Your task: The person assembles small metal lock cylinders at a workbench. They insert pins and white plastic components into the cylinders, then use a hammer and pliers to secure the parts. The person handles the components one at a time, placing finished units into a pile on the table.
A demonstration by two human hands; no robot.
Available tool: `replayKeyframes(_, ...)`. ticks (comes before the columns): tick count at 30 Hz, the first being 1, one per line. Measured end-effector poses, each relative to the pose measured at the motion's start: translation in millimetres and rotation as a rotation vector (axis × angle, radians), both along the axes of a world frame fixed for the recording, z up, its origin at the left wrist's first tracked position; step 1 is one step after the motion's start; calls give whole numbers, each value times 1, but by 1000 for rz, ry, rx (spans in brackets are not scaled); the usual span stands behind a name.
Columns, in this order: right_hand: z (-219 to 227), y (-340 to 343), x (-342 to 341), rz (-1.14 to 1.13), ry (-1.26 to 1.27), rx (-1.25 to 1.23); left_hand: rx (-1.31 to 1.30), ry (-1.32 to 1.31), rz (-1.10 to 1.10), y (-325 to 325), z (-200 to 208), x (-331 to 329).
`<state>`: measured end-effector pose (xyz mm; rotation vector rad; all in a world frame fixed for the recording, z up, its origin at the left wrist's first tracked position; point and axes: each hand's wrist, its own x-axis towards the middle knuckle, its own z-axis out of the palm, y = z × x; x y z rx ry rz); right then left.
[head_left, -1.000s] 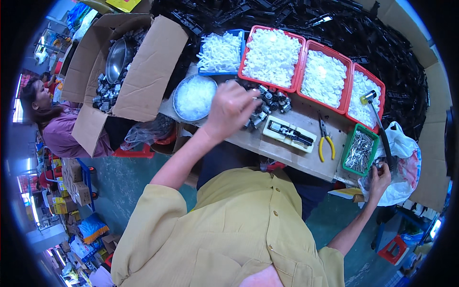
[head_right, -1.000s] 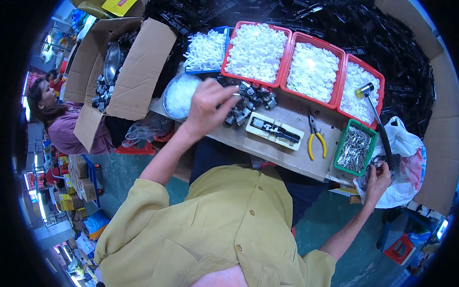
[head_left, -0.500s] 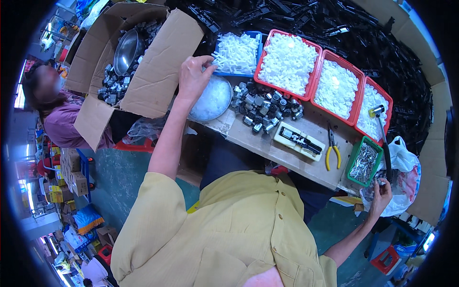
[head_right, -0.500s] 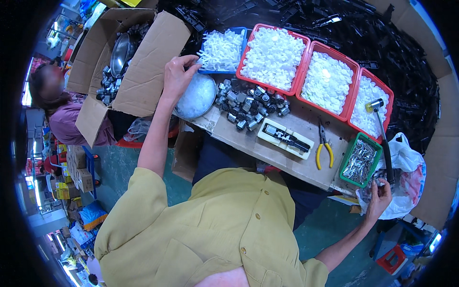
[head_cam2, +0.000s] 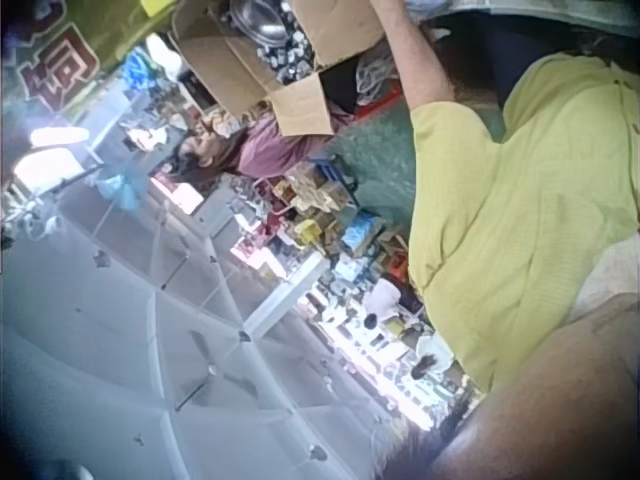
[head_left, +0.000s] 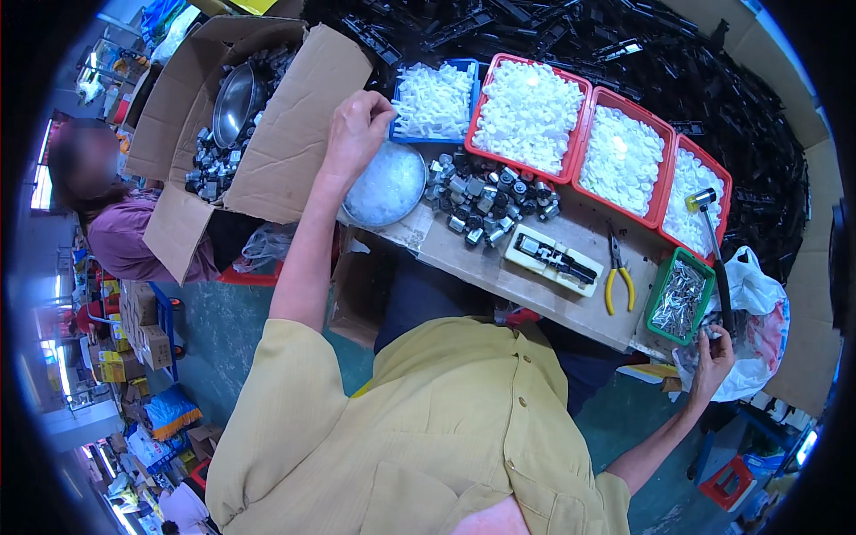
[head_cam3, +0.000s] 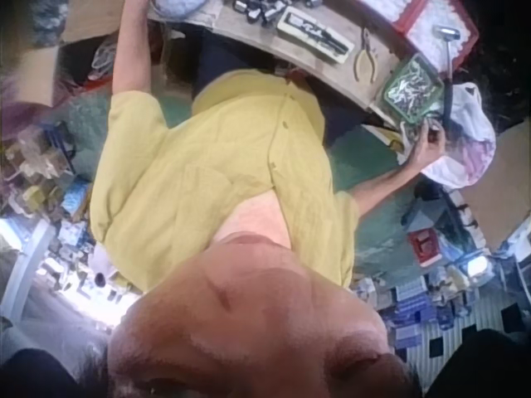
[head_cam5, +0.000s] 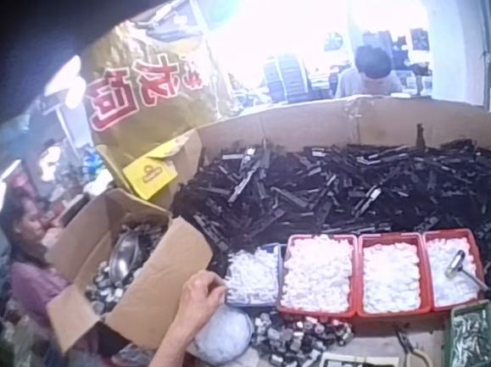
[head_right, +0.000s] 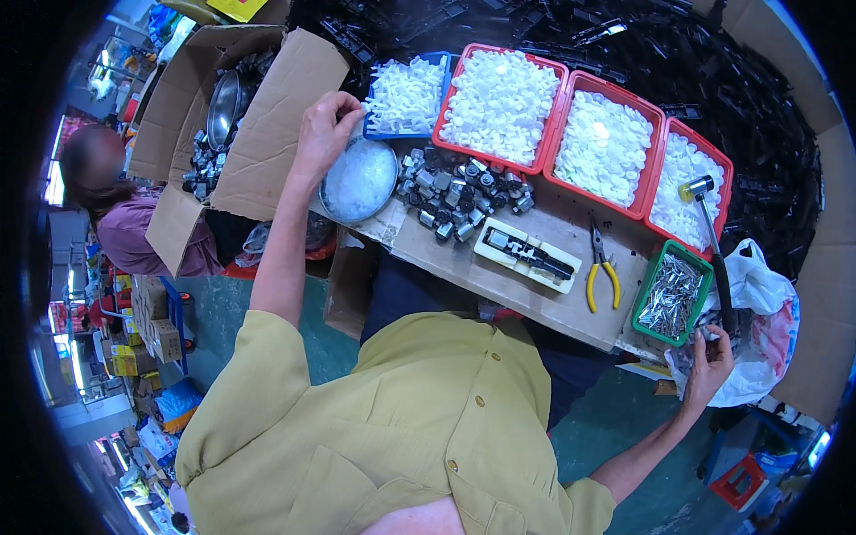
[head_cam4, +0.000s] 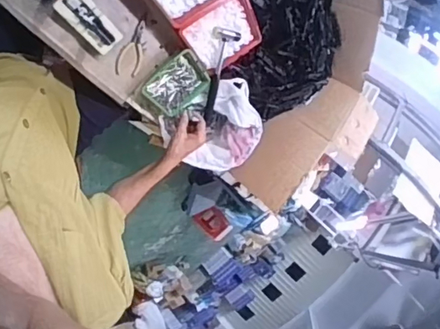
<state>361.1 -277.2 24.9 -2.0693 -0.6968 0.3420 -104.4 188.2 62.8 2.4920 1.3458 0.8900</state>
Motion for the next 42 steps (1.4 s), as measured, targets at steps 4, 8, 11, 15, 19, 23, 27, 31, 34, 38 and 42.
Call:
replayKeyframes(4,-1,-3,5,18,-54,10,-133,-36,-9,-13,34,9)
replayKeyframes(8,5,10,-5,15,-18,93,-260,18,-31,-36,53,-1)
replayKeyframes(11,16,22,-14,54,-9,96,-297,120,-108,-53,56,-13)
replayKeyframes(15,29,39,-22,100,-26,73,-236,206,-258,-59,45,-21)
replayKeyframes(19,34,50,-28,137,-72,53,-210,231,-326,-61,27,-17)
replayKeyframes(23,41,58,-36,162,-140,24,-204,219,-310,-66,10,-16)
replayKeyframes(27,51,68,-48,220,-256,136,-242,69,-280,-68,31,-16)
replayKeyframes(31,46,88,-74,250,-90,261,-464,-162,-259,-87,51,-2)
replayKeyframes(34,45,124,-122,313,169,346,-807,-490,-331,-105,40,17)
replayKeyframes(38,41,159,-170,449,561,451,-998,-721,-404,-131,22,53)
replayKeyframes(42,39,172,-182,446,700,554,-984,-734,-433,-149,13,79)
